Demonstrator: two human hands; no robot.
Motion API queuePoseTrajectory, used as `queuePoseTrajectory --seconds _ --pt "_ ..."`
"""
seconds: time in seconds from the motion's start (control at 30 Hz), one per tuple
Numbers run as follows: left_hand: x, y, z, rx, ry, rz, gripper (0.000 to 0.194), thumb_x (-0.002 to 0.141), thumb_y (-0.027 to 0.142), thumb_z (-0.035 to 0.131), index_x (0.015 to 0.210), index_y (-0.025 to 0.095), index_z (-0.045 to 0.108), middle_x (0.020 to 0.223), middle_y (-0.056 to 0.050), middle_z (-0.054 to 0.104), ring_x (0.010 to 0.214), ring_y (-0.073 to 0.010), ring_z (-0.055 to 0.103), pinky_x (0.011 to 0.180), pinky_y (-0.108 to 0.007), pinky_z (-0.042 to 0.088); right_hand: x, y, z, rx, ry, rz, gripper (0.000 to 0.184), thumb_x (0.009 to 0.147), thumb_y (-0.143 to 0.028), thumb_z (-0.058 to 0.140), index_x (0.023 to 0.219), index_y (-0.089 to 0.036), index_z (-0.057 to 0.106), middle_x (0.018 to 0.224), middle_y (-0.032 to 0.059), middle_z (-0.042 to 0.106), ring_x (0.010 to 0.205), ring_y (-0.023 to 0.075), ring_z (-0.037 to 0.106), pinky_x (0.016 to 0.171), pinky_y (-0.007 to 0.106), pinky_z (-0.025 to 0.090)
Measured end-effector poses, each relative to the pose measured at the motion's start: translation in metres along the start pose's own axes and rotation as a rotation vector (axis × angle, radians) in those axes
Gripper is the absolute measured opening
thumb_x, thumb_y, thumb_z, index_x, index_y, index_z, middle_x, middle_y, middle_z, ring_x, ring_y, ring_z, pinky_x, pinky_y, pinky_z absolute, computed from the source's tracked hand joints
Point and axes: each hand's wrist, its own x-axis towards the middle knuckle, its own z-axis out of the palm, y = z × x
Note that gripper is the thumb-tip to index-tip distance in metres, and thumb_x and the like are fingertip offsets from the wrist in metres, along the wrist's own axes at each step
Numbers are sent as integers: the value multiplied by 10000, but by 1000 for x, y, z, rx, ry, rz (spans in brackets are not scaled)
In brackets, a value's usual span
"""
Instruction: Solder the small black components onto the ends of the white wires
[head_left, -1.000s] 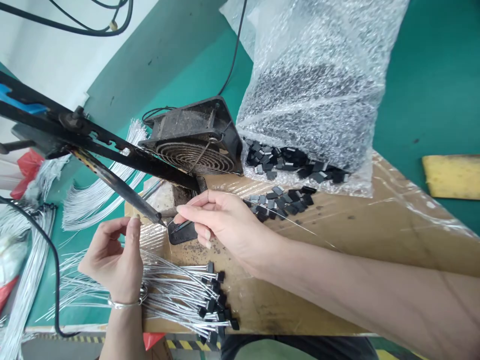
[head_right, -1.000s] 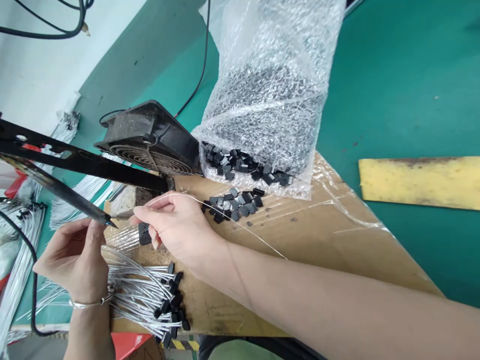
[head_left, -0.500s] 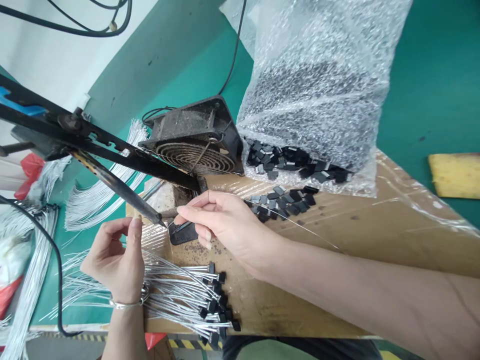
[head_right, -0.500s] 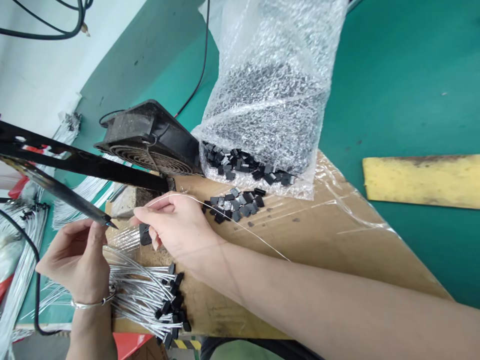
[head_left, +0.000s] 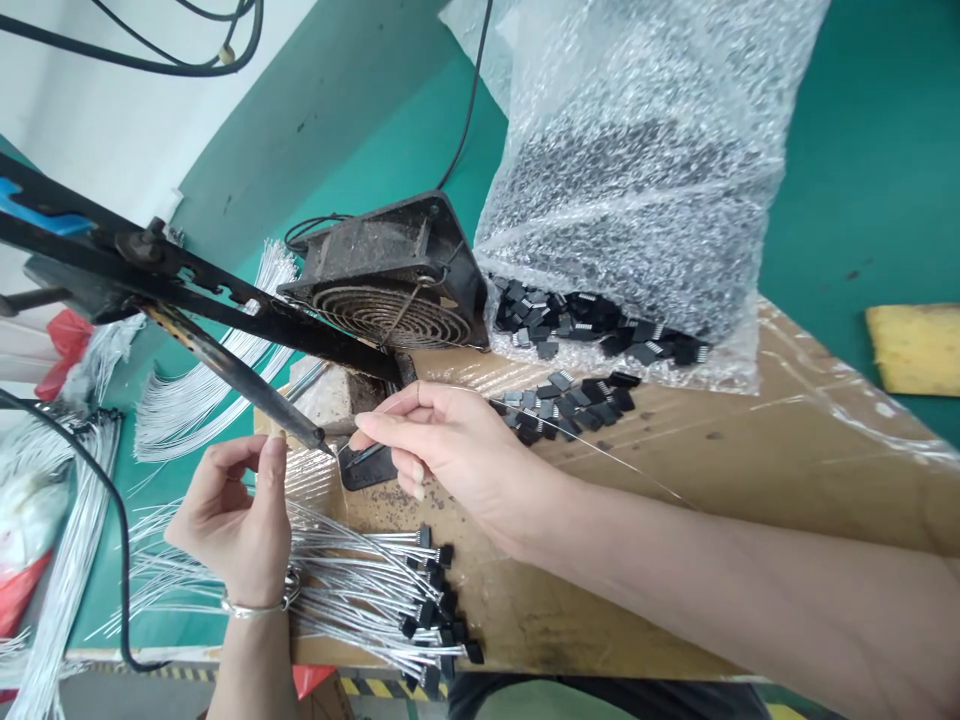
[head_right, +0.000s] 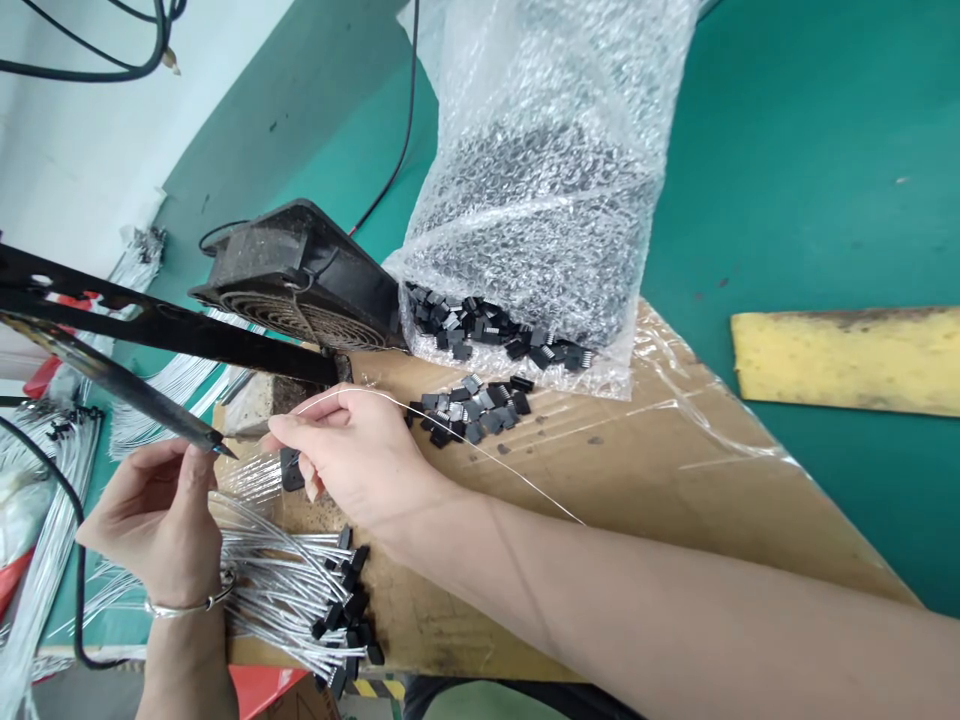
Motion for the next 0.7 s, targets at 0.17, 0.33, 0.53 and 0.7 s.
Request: queuePoseTrajectory --seconds 0.17,0.33,0.53,0.7 --pt "0 1 0 7 -6 9 182 823 302 863 798 186 726 709 21 649 563 -111 507 556 -277 410 -2 -6 5 -23 35 49 296 867 6 746 703 -159 563 508 -89 631 337 16 398 406 194 334" --pt "-1 0 0 -1 5 24 168 823 275 862 796 182 725 704 22 640 545 -104 502 552 -278 406 -4 -9 6 -45 57 76 284 909 -1 710 729 -156 555 487 -102 609 326 12 381 398 181 325" --pt "0 -2 1 -4 -3 27 170 832 291 864 804 187 731 700 25 636 548 -105 506 546 -277 405 -4 -8 6 -20 45 79 314 857 46 735 723 -163 543 484 -108 609 319 13 382 398 182 317" --pt "0 -2 1 -3 7 29 190 822 310 873 798 187 730 694 28 638 536 -101 500 532 -275 395 -4 -7 6 -49 52 68 281 927 -47 714 738 -168 544 489 -100 607 324 19 380 403 190 315"
